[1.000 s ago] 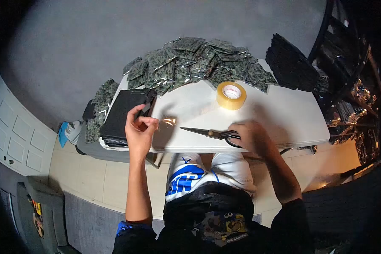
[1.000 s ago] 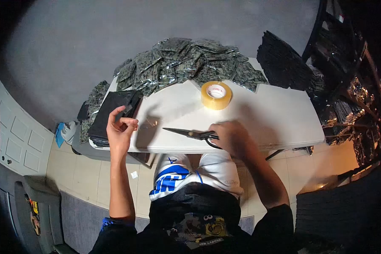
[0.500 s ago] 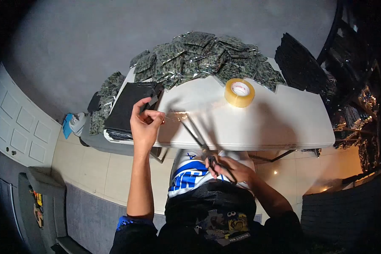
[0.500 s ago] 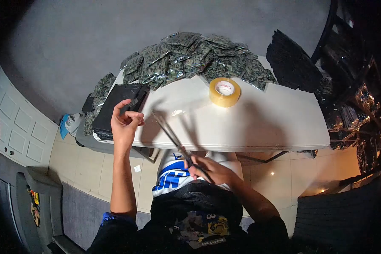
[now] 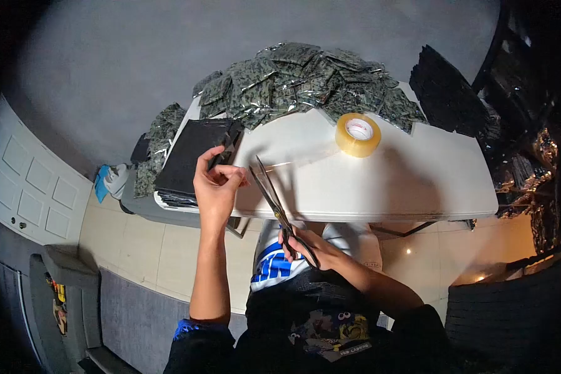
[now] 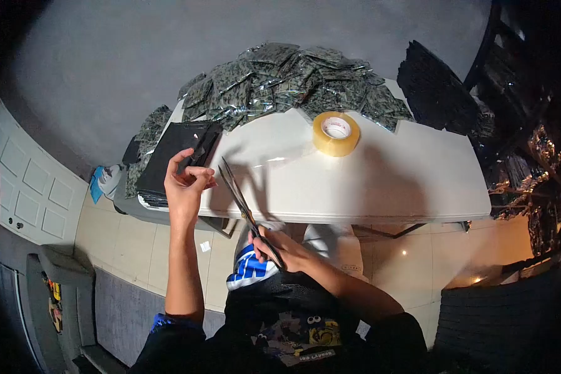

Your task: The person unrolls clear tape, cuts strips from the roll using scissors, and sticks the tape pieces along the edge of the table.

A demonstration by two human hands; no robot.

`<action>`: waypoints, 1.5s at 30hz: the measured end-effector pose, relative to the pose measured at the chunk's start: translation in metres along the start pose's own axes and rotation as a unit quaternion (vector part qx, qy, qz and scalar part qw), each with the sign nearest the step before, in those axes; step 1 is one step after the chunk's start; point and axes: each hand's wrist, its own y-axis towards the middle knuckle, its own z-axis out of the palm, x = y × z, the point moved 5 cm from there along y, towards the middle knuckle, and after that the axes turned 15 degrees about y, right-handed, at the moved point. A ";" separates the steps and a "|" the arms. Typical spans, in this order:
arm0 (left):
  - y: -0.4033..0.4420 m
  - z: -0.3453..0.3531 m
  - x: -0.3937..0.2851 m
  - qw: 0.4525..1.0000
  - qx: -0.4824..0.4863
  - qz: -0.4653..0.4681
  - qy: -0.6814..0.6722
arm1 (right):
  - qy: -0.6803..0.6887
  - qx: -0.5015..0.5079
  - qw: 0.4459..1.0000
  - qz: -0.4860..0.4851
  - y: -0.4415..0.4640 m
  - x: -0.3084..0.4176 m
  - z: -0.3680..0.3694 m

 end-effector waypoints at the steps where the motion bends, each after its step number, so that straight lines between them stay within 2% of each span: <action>1: -0.001 0.000 0.000 1.000 0.003 0.002 0.000 | 0.000 -0.003 1.000 -0.001 0.004 0.002 0.002; 14: -0.005 0.002 0.004 1.000 0.001 -0.001 -0.009 | -0.058 -0.035 0.998 -0.002 0.015 0.007 0.004; 41: -0.011 0.003 0.006 1.000 -0.001 -0.015 -0.026 | -0.028 -0.073 0.997 -0.023 0.014 -0.001 0.003; 45: -0.014 0.001 0.007 1.000 -0.008 -0.010 -0.015 | -0.005 -0.093 0.996 0.003 0.013 -0.001 0.004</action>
